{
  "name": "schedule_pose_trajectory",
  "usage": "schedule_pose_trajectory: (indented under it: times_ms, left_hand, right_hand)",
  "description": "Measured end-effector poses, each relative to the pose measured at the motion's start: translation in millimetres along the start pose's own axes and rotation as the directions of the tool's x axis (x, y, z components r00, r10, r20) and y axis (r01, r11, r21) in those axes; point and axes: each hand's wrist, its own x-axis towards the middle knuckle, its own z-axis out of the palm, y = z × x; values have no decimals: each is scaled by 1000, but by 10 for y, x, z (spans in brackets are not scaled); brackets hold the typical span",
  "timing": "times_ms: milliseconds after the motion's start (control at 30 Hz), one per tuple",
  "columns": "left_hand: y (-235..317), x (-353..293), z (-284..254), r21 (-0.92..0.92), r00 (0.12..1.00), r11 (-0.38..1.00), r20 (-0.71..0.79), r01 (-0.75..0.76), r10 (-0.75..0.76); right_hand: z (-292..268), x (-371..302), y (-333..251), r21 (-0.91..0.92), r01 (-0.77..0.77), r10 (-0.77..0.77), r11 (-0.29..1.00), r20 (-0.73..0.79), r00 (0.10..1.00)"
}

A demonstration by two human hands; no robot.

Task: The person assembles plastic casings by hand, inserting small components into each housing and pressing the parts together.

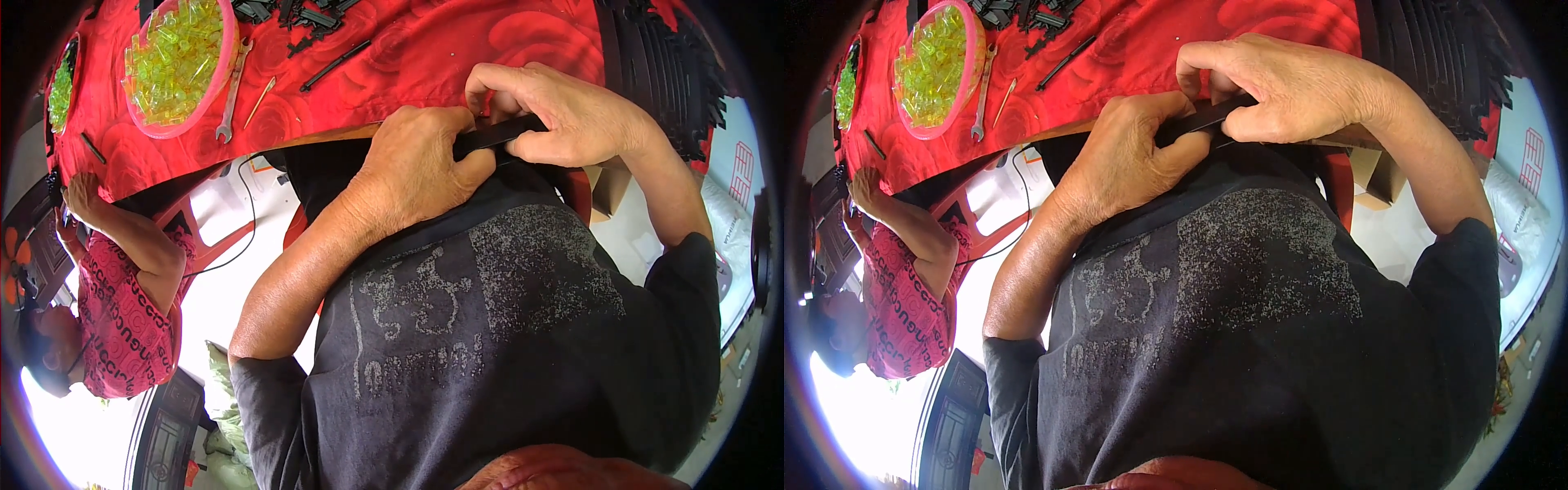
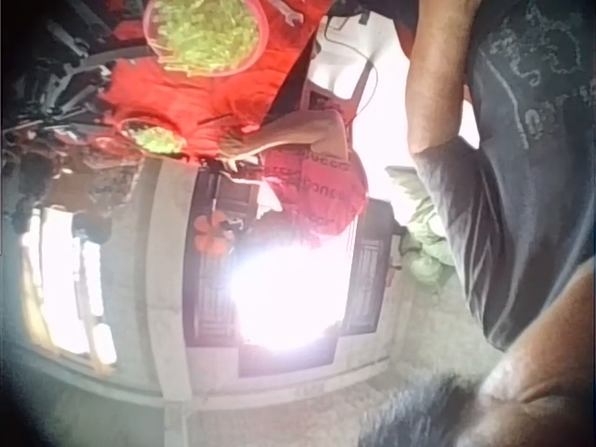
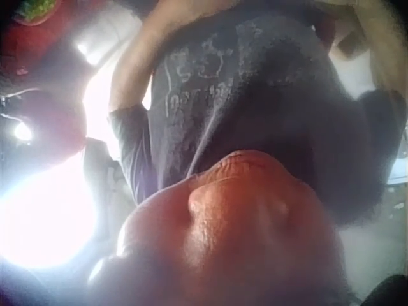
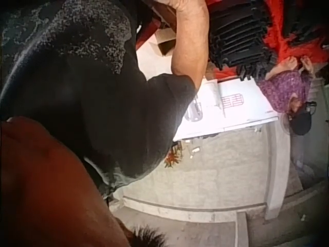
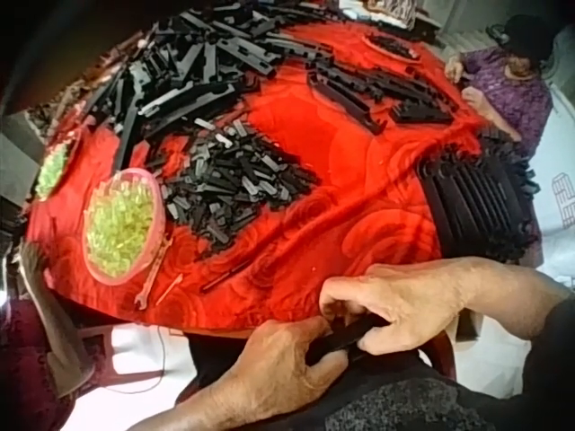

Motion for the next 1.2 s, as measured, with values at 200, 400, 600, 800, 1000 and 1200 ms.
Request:
schedule_pose_trajectory:
  times_ms: [200,400,600,800,1000,1200]
  left_hand:
    - [-21,-15,89,27,995,1000,-95,11,-9]
    - [-26,-26,102,5,992,999,-124,33,-32]
    - [-29,2,114,1,994,999,-106,40,-40]
    - [-28,-6,131,34,993,999,-115,33,-29]
    - [-30,1,115,28,995,999,-88,39,-36]
    - [-33,-34,137,22,994,999,-103,25,-22]
  right_hand:
    - [-35,23,-98,-91,-40,42,995,14,999]
    - [-25,25,-88,-107,-22,24,994,11,1000]
    - [-35,9,-103,-76,-40,41,996,18,999]
    - [-29,3,-106,-97,-32,35,995,24,999]
    - [-27,-8,-133,-75,-68,72,995,56,996]
    - [2,-31,-129,-104,-46,50,994,32,998]
